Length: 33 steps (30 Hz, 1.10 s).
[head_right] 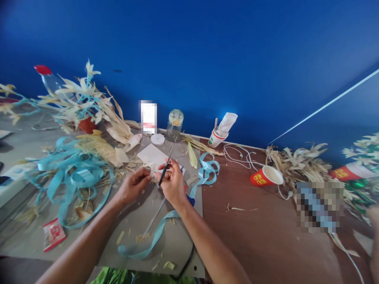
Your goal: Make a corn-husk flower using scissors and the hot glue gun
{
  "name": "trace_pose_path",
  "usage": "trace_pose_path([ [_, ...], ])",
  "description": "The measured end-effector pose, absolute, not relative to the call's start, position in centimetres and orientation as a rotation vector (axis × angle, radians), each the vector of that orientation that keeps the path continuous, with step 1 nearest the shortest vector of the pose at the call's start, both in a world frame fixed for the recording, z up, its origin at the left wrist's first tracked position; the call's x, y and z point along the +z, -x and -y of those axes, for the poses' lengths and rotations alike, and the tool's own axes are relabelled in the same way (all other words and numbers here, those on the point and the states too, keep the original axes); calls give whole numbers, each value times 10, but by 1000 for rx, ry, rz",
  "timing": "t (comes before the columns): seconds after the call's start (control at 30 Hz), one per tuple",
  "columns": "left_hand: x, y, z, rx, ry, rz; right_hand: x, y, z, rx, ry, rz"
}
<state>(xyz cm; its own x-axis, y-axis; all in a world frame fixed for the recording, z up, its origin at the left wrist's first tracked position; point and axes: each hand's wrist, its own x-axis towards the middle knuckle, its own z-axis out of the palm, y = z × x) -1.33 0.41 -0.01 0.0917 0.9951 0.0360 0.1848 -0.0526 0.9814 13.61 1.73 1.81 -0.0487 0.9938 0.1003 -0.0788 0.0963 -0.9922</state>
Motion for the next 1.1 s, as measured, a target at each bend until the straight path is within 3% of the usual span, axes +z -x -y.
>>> trace_pose_path([
  [0.23,2,14,-1,943,-1522,-1209,10,-138,-17,1068,1169,1378],
  [0.7,6,9,-4,1169,-716,-831,14,-128,-13,1190,1074,986],
  [1.1,6,-3,0,1159,-615,-818,8,-117,-4,1064,1105,1025],
])
